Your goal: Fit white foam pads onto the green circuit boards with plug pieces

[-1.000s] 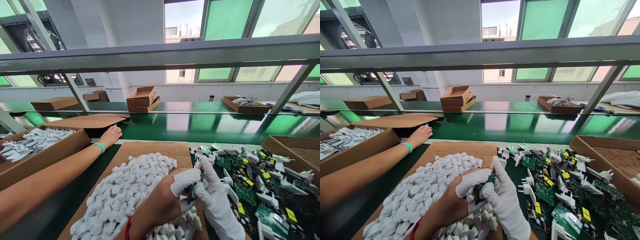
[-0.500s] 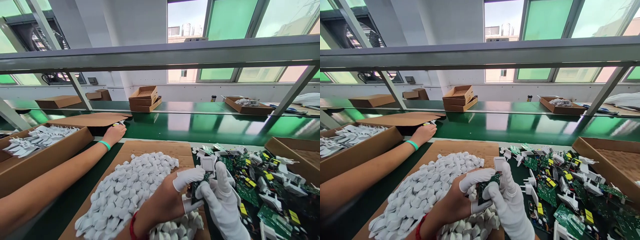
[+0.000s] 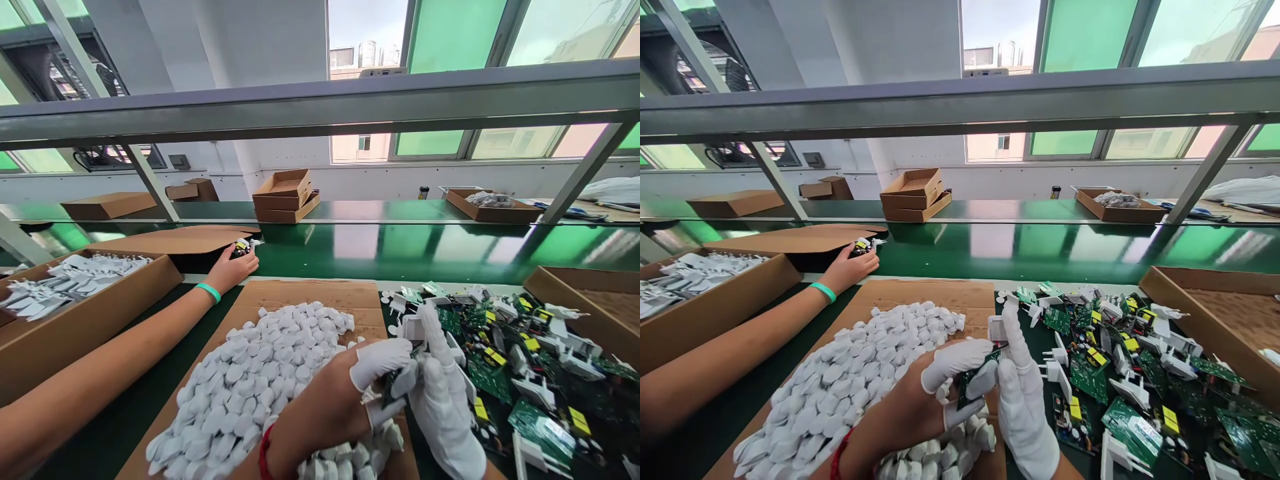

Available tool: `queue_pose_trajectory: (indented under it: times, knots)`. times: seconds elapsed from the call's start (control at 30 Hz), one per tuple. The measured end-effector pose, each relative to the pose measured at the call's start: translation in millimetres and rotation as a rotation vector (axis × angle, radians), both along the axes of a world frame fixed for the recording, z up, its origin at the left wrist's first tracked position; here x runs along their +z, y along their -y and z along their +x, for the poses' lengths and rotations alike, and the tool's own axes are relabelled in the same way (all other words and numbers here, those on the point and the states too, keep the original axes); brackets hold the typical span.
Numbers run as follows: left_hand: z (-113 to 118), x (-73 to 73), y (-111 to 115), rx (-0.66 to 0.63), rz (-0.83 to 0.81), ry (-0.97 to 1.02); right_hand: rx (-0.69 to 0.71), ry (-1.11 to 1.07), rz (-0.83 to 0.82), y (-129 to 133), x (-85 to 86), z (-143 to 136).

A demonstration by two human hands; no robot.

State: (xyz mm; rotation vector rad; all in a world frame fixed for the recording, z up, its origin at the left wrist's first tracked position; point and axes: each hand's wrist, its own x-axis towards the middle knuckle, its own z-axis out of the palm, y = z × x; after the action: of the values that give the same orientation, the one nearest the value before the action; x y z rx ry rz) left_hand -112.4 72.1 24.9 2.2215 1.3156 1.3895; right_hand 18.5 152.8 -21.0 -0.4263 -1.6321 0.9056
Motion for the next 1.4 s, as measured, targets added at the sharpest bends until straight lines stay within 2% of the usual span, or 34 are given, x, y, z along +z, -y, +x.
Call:
queue_pose_trajectory:
  times: [0.1,0.23,0.3,0.4,0.47,0.6,0.8,0.9,1.0,1.13,1.2,1.3,1.4]
  knots:
    - [-3,5.6,2,0.017,-0.134,0.159,0.241,-0.045,-0.117,3,8.1,0]
    - [-9,10.8,4,0.021,-0.227,0.307,0.430,-0.059,-0.298,2,17.4,0]
    - [-11,12.5,5,0.042,-0.254,0.280,0.501,-0.031,-0.372,0,18.0,-1]
    - [-13,13.7,6,0.108,-0.230,0.115,0.578,-0.006,-0.414,0,13.1,-4]
    - [-12,12.9,6,0.152,-0.168,-0.020,0.558,-0.003,-0.403,0,7.4,-8]
    - [-10,8.7,4,0.180,-0.055,-0.190,0.369,0.037,-0.345,-3,-0.7,-10]
    - [-5,5.2,1,0.165,-0.006,-0.200,0.348,0.016,-0.357,-6,4.1,-5]
    - [-3,5.3,3,0.140,-0.056,-0.171,0.327,0.021,-0.328,-7,5.3,-5]
    - [-3,7.3,8,0.096,-0.265,0.010,0.207,0.016,-0.231,-10,2.3,-4]
    - [-7,10.6,12,0.142,-0.525,0.430,-0.003,0.044,0.143,-17,-1.5,3]
    - [-7,11.3,10,0.161,-0.627,0.502,0.021,0.138,0.327,-19,0.5,4]
    - [-5,10.1,2,0.099,-0.647,0.559,0.109,0.346,0.524,-22,6.9,1]
    - [-1,6.2,-6,0.058,-0.704,0.784,0.087,0.456,0.689,-24,10.8,-4]
